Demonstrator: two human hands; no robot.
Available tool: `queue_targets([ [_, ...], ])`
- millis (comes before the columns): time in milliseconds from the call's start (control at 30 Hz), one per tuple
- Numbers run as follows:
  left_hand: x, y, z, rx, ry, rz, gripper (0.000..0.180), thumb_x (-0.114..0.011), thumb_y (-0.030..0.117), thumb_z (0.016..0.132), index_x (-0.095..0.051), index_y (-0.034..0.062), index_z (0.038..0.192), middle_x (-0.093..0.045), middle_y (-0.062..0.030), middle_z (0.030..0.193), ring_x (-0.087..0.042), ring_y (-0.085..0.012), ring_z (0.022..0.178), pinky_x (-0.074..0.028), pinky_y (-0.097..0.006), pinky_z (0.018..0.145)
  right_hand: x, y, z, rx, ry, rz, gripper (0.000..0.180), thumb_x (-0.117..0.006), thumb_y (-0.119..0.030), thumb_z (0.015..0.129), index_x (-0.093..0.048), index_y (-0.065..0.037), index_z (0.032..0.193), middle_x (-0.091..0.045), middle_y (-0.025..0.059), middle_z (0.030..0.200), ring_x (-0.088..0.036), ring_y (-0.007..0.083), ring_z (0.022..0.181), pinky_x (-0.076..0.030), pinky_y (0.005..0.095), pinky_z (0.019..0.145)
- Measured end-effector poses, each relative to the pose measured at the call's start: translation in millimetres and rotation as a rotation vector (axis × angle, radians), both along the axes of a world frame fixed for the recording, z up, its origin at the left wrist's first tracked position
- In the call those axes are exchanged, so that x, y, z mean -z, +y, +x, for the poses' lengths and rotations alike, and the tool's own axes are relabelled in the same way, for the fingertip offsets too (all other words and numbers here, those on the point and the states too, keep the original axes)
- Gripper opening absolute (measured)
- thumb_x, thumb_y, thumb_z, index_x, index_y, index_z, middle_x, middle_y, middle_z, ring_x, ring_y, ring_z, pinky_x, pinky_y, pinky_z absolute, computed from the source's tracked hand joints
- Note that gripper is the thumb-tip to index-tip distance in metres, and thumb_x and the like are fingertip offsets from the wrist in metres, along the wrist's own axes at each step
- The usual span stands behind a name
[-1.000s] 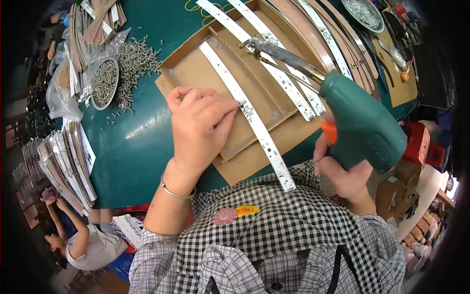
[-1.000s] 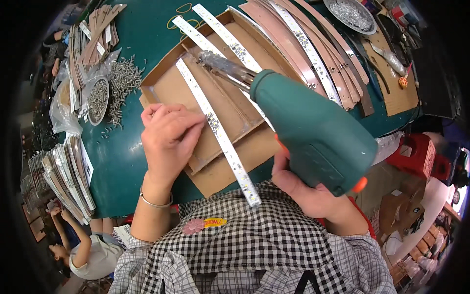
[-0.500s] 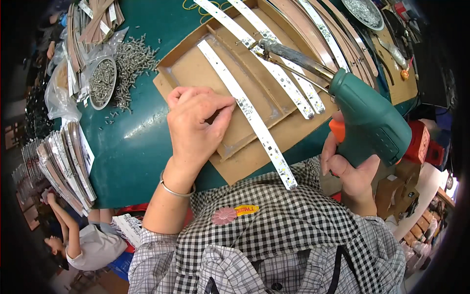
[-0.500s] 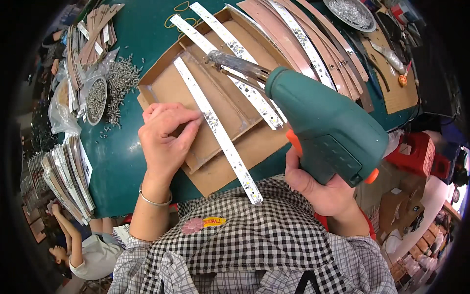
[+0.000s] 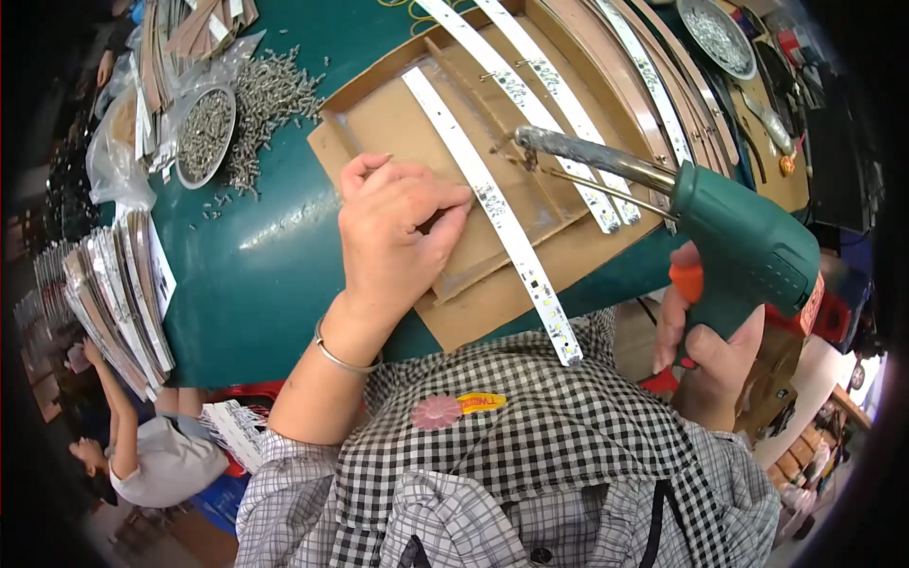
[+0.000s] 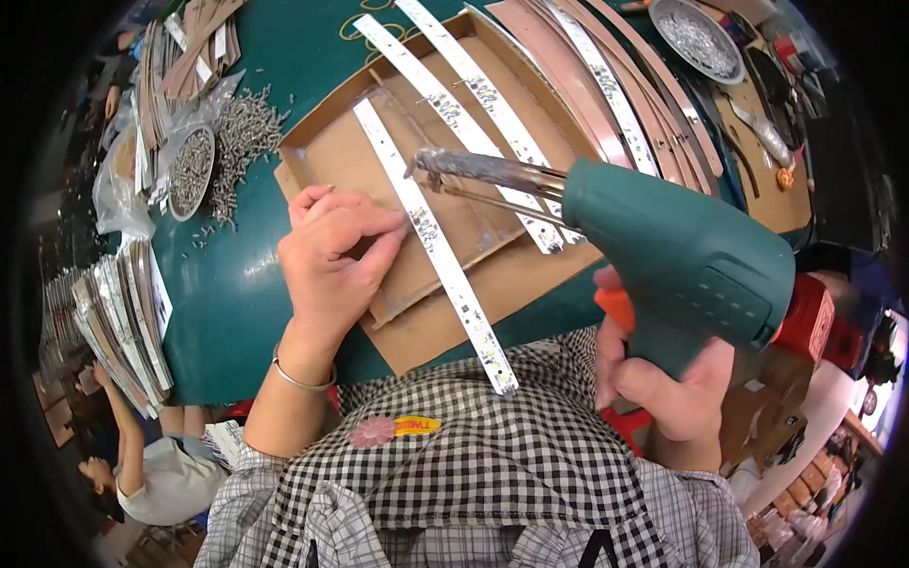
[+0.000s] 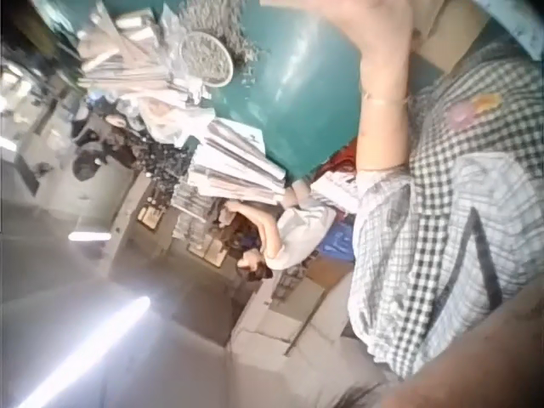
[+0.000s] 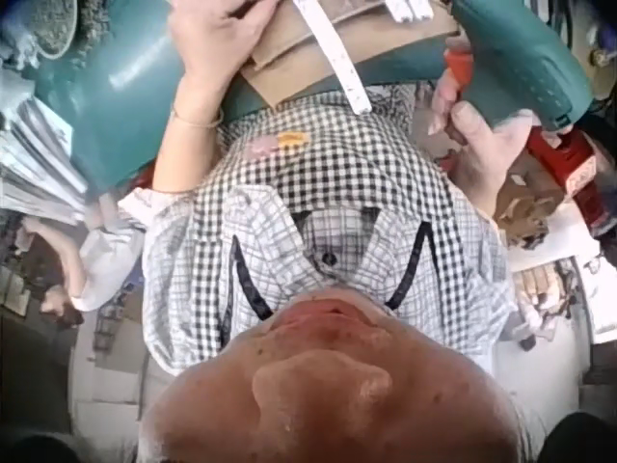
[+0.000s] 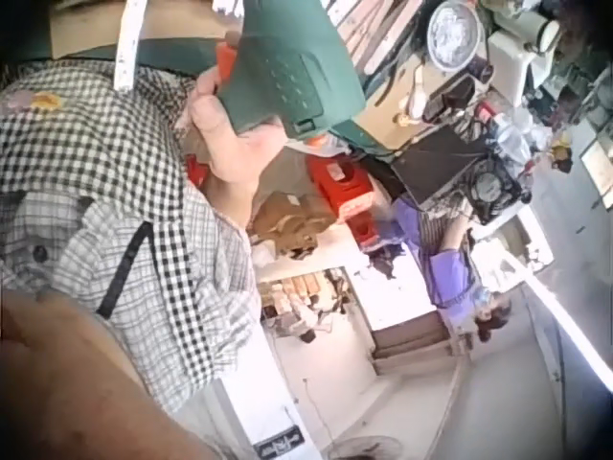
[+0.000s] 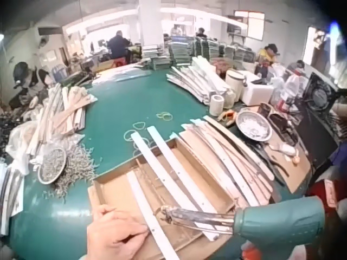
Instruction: The person solders small components onto LED light strips using a soldering gun and places the strips into a cardboard tray by hand.
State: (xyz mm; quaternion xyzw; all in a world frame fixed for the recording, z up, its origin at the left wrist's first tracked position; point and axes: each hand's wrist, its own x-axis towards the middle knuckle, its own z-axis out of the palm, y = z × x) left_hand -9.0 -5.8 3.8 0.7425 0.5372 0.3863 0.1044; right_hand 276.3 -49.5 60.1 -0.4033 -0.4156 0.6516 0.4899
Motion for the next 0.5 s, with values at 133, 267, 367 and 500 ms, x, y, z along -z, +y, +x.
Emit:
queue_targets([
  [133,-0.2,-0.3,0.7,-0.018,-0.009,0.023,0.014,-0.078,0.001,0.067,-0.070,0.0102,0.074,-0.064,-0.0007,0.068,-0.062,-0.0139,0.070,-0.041,-0.035,0.089,-4.1,4.2,0.8,-0.071,-0.035,-0.047,0.062,-0.074,-0.013,0.078,-0.039,0.014,0.122,-0.054,0.0235,0.105,-0.058,0.0195,0.055,-0.049,0.0279,0.043],
  [267,4.2,0.3,1.1,-0.024,-0.042,0.049,0.012,-0.076,0.002,0.065,-0.070,0.0106,0.071,-0.063,-0.0003,0.065,-0.061,-0.0149,0.071,-0.040,-0.038,0.087,-4.5,5.7,-4.5,-0.174,-0.084,-0.121,0.054,-0.072,-0.015,0.081,-0.042,0.011,0.117,-0.057,0.0180,0.085,-0.058,0.0180,0.054,-0.049,0.0267,0.045],
  [367,5.3,-0.3,0.5,-0.027,-0.041,0.041,0.012,-0.076,0.002,0.065,-0.070,0.0105,0.071,-0.063,-0.0005,0.065,-0.061,-0.0151,0.072,-0.040,-0.038,0.087,-2.5,6.3,-9.4,-0.186,-0.099,-0.144,0.051,-0.071,-0.014,0.081,-0.043,0.011,0.116,-0.056,0.0151,0.075,-0.058,0.0172,0.053,-0.049,0.0259,0.047],
  [500,6.7,0.1,0.4,-0.022,-0.054,0.030,0.012,-0.076,0.002,0.065,-0.069,0.0104,0.071,-0.063,-0.0006,0.064,-0.061,-0.0157,0.072,-0.040,-0.038,0.087,-5.0,7.4,-11.7,-0.181,-0.150,-0.179,0.051,-0.072,-0.016,0.080,-0.044,0.010,0.115,-0.056,0.0144,0.073,-0.057,0.0166,0.053,-0.049,0.0258,0.045],
])
